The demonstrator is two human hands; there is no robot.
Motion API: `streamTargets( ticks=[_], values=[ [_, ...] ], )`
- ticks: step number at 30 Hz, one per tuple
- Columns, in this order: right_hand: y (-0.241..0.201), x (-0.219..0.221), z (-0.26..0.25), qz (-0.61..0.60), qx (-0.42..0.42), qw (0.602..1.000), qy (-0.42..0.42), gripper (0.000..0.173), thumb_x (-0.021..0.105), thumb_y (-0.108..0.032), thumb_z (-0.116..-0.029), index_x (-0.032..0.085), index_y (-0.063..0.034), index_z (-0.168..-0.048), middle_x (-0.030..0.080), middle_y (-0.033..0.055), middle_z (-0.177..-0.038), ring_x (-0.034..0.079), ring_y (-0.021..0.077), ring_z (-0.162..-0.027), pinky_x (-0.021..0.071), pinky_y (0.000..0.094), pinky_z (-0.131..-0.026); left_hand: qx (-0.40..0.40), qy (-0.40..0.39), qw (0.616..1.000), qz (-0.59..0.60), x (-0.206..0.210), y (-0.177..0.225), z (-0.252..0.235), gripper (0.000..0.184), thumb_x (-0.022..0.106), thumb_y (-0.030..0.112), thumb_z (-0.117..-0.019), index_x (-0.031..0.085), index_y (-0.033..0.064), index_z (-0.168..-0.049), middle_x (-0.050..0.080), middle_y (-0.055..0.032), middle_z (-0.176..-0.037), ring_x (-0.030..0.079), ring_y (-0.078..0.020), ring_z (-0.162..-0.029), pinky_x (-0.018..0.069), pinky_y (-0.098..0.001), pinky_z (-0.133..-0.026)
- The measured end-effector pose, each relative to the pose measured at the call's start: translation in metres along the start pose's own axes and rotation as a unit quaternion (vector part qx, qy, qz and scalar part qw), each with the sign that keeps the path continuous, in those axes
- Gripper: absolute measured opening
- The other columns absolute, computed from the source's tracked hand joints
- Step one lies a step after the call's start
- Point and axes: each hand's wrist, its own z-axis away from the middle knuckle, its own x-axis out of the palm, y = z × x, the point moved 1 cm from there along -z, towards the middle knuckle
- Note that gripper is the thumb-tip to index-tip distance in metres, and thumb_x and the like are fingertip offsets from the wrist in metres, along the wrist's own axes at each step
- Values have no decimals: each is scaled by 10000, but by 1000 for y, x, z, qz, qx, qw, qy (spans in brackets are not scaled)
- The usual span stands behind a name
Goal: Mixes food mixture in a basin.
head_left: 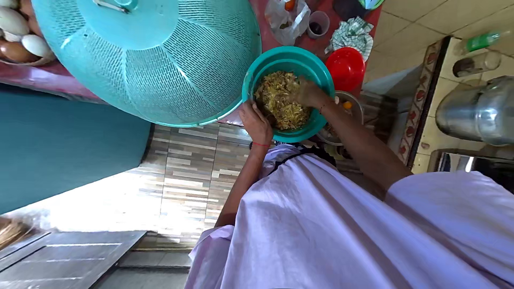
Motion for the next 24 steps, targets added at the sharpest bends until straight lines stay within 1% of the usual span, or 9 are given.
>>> streamTargets(
  ticks=[1, 3, 4, 6, 9, 13, 17, 22, 24],
  values=[
    [6, 10, 0, -6, 32, 999, -16, 917, 673, -528, -958, 306, 61, -1558, 446, 334, -1504, 492, 466, -1374, 412, 615, -1125, -6, -7, 1000, 1, 0, 0, 0, 342, 358, 133, -1099, 575, -90, -1241, 631, -285, -1082, 617, -416, -1050, 491, -474, -945],
    [8, 23, 5, -29, 73, 995, -55, 874, 610, -562, -981, 402, 119, -1486, 443, 343, -1501, 474, 463, -1389, 394, 630, -1127, -14, -13, 1000, -7, 1, 1, 0, 355, 353, 146, -1102, 567, -96, -1250, 632, -291, -1108, 616, -420, -1076, 486, -472, -963],
    [6, 27, 7, -41, 75, 994, -72, 779, 584, -549, -999, 526, 125, -1386, 497, 341, -1454, 494, 467, -1366, 395, 653, -1108, -16, -13, 1000, -11, 0, 2, 0, 360, 349, 151, -1104, 565, -97, -1250, 633, -290, -1119, 614, -417, -1082, 481, -468, -972],
    [1, 33, 10, -52, 67, 991, -106, 704, 539, -561, -1019, 645, 94, -1252, 590, 321, -1354, 550, 458, -1306, 413, 667, -1071, -14, -7, 1000, -13, 0, 2, 1, 358, 346, 150, -1106, 568, -95, -1243, 636, -281, -1126, 612, -410, -1088, 476, -459, -982],
    [6, 44, 5, -108, 53, 987, -105, 802, 624, -658, -934, 641, 51, -1309, 605, 283, -1367, 547, 432, -1322, 399, 655, -1103, -21, -12, 1000, -13, -1, 5, 1, 365, 340, 141, -1104, 568, -105, -1248, 628, -304, -1143, 606, -426, -1099, 470, -468, -986],
    [-1, 53, 12, -263, 45, 958, -106, 855, 856, -375, -838, 468, 7, -1497, 494, 252, -1505, 460, 384, -1412, 377, 589, -1154, -20, -8, 1000, -7, -2, 8, 0, 351, 346, 131, -1103, 561, -111, -1238, 622, -301, -1123, 602, -418, -1084, 471, -457, -970],
    [-9, 58, 18, -296, 26, 950, -98, 884, 840, -4, -744, 435, -19, -1530, 502, 277, -1482, 485, 421, -1375, 420, 624, -1099, -22, -17, 1000, -7, -3, 8, 0, 354, 344, 137, -1103, 560, -106, -1243, 626, -291, -1118, 600, -415, -1082, 467, -457, -971],
    [-5, 49, 15, -244, 0, 968, -54, 646, 735, -3, -837, 518, 29, -1445, 595, 286, -1358, 585, 403, -1270, 475, 598, -1054, -24, -22, 999, -4, -4, 6, 0, 361, 337, 150, -1108, 556, -96, -1257, 620, -291, -1119, 604, -409, -1071, 474, -459, -970],
    [-5, 37, 15, -202, -5, 979, -23, 598, 764, -57, -845, 561, 40, -1398, 629, 299, -1284, 618, 424, -1203, 490, 618, -1011, -26, -18, 999, -6, -3, 5, 0, 356, 350, 148, -1106, 561, -98, -1253, 624, -289, -1110, 609, -409, -1065, 482, -459, -963]
  ],
)
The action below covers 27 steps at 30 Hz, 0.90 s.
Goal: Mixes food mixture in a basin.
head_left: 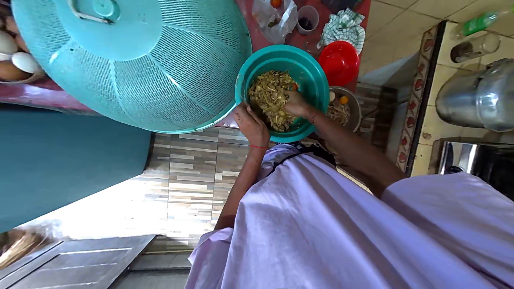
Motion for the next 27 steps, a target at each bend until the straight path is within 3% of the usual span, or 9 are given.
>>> streamTargets(
  ticks=[3, 6, 9, 12, 15, 17, 21, 24, 27],
  values=[
    [-6, -17, -1, 45, -30, 998, 15, 771, 859, -370, -832, 560, 25, -1423, 623, 286, -1323, 592, 421, -1255, 453, 613, -1068, -3, -3, 1000, 0, 0, 0, 0, 345, 362, 128, -1098, 560, -101, -1264, 621, -298, -1112, 604, -422, -1080, 481, -470, -968],
    [-10, -31, -3, 93, -77, 993, 6, 754, 737, -538, -906, 590, 30, -1379, 630, 276, -1320, 595, 411, -1265, 449, 599, -1080, 6, 6, 1000, 1, 1, -1, 0, 330, 368, 120, -1095, 570, -97, -1239, 625, -289, -1092, 609, -415, -1070, 488, -458, -952],
    [-18, -47, -3, 119, -102, 986, -49, 559, 651, -263, -1000, 514, 44, -1447, 555, 293, -1423, 519, 412, -1359, 387, 570, -1149, 3, 1, 1000, 3, 1, -2, 0, 341, 360, 125, -1097, 565, -100, -1250, 622, -291, -1093, 609, -413, -1063, 487, -464, -951],
    [-23, -53, -8, 183, -113, 976, -20, 350, 628, -36, -945, 631, 6, -1292, 641, 262, -1288, 597, 420, -1247, 462, 585, -1058, 8, 11, 1000, 6, 3, -2, -1, 328, 362, 127, -1098, 572, -85, -1235, 622, -273, -1068, 608, -400, -1042, 487, -459, -933],
    [-24, -49, -16, 229, -152, 961, 15, 326, 749, -72, -881, 695, 3, -1194, 660, 261, -1244, 605, 437, -1223, 471, 602, -1042, 13, 13, 1000, 3, 3, -3, 0, 330, 368, 124, -1096, 577, -91, -1234, 630, -274, -1069, 611, -403, -1046, 487, -456, -940],
    [-32, -41, -18, 275, -175, 945, 6, 324, 798, -151, -846, 739, -68, -1153, 619, 229, -1284, 583, 421, -1227, 464, 594, -1049, 13, 15, 1000, 1, 4, -3, 0, 330, 370, 125, -1098, 575, -93, -1238, 630, -278, -1068, 616, -402, -1039, 490, -461, -938],
    [-63, -8, -18, 335, -180, 924, -42, 512, 822, -268, -840, 688, -214, -1331, 597, 128, -1418, 461, 449, -1369, 477, 694, -938, 14, 19, 1000, 1, 5, -4, 1, 332, 362, 127, -1100, 579, -84, -1236, 630, -270, -1066, 615, -398, -1038, 493, -450, -931],
    [-73, 22, -24, 372, -151, 911, -92, 509, 799, -241, -838, 682, -109, -1315, 456, 192, -1557, 406, 519, -1400, 427, 762, -948, 14, 30, 999, -2, 6, -5, 1, 328, 363, 130, -1102, 586, -79, -1223, 632, -262, -1055, 618, -392, -1028, 497, -440, -923],
    [-71, 44, -26, 412, -123, 898, -97, 505, 755, -187, -870, 648, -44, -1343, 299, 247, -1639, 270, 589, -1450, 378, 808, -970, 3, 20, 1000, 3, 4, -4, -1, 342, 349, 142, -1106, 573, -86, -1228, 631, -269, -1075, 617, -397, -1055, 492, -452, -945]
  ],
)
